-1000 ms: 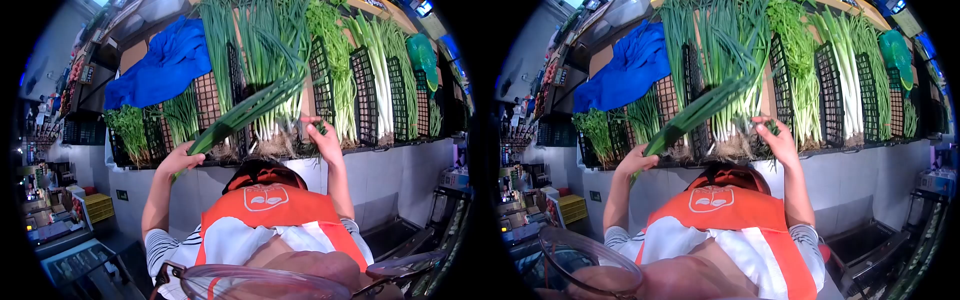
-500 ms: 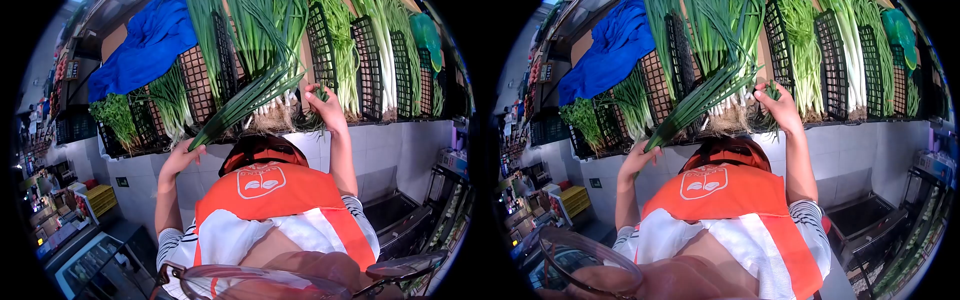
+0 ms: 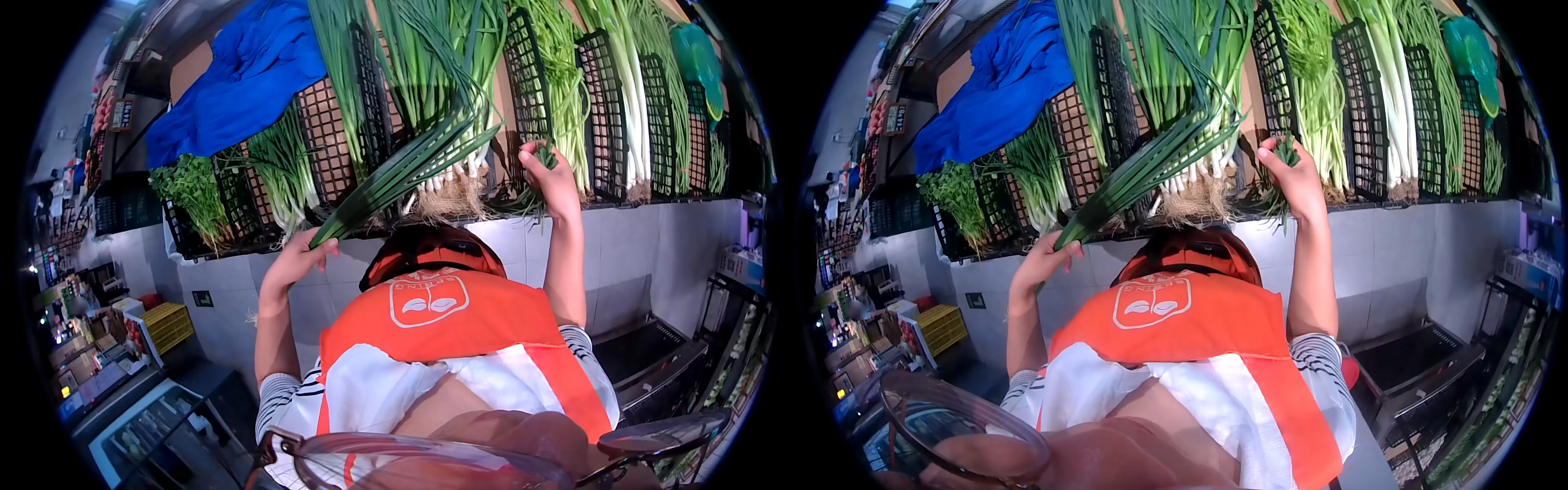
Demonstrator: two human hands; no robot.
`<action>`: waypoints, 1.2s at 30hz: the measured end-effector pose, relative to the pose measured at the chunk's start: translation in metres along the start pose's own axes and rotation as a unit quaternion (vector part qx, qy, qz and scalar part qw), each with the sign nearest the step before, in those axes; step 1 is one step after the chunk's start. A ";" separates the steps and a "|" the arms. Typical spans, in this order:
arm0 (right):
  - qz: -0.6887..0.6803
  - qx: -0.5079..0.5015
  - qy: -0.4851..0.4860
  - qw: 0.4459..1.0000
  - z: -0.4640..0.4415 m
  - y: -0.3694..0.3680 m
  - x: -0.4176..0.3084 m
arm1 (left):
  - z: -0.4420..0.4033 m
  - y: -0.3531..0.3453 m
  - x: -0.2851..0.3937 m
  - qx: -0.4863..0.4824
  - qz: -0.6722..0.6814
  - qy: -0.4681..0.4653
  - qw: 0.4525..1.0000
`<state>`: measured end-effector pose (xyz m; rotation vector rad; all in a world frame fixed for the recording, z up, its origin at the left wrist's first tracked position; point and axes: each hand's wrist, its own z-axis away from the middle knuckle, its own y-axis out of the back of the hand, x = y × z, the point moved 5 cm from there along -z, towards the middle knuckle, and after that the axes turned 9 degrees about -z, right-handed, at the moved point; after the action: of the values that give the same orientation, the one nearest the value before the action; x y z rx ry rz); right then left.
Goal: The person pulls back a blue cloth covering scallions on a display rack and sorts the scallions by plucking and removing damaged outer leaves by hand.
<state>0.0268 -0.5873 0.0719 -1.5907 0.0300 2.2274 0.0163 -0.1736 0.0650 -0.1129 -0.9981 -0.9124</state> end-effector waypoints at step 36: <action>0.568 -0.257 0.365 0.691 -0.104 -0.132 -0.090 | 0.041 0.027 -0.018 -0.049 -0.027 0.040 0.998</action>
<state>0.1890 -0.5195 0.1455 -3.3867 0.9227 2.1330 0.0039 -0.1259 0.0834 -0.1303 -0.8859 -1.0080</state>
